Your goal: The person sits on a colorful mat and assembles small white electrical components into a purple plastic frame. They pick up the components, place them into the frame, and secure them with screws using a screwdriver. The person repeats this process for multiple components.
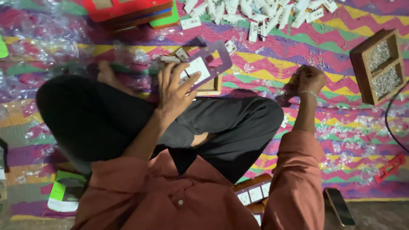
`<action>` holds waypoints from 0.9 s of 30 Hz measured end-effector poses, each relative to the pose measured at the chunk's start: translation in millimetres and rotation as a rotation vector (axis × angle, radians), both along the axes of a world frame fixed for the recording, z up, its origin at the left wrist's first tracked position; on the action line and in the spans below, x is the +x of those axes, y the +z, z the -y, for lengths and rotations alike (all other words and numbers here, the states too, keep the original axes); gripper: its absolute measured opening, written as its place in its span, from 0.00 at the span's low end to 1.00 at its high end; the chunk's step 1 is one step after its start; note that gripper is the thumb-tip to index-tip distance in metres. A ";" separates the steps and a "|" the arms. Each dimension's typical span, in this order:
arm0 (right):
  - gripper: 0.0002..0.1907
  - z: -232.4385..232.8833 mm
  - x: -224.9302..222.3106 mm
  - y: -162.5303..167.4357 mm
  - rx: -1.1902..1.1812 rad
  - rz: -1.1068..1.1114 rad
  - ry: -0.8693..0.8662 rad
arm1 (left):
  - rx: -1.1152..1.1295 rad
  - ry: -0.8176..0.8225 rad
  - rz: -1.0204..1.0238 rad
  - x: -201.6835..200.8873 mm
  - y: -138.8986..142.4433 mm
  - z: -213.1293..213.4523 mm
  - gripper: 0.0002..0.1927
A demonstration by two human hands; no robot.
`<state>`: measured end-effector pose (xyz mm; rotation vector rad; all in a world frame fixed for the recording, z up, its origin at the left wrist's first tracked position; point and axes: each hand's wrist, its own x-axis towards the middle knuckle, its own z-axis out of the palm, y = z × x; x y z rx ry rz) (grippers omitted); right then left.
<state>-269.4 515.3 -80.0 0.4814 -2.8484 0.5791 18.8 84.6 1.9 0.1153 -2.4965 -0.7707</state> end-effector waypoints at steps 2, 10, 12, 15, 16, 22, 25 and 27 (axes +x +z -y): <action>0.06 1.5 -6.6 -0.8 0.080 -0.017 0.019 | 0.010 -0.019 0.014 2.5 -1.4 0.3 0.26; 0.07 17.4 -6.5 -4.7 -0.012 -0.041 -0.205 | 0.046 0.005 0.015 5.7 -7.3 5.2 0.27; 0.08 31.9 1.9 7.0 -0.082 -0.094 -0.208 | 0.025 0.006 -0.010 6.3 -8.2 4.6 0.26; 0.06 72.6 29.5 42.0 -0.291 -0.168 -0.077 | 0.030 0.012 -0.006 7.0 -8.7 4.3 0.27; 0.03 89.6 50.6 55.5 -0.357 -0.139 -0.018 | 0.041 0.011 -0.005 6.9 -8.7 3.8 0.26; 0.08 211.1 185.1 113.7 -0.662 0.241 0.223 | 0.044 0.022 -0.028 8.6 -7.8 3.6 0.26; 0.07 253.9 203.1 119.1 -0.438 0.138 0.499 | 0.053 0.015 -0.030 9.0 -6.4 3.4 0.26; 0.07 269.9 204.5 116.6 -0.382 0.097 0.510 | 0.061 0.009 -0.026 9.7 -5.9 4.6 0.26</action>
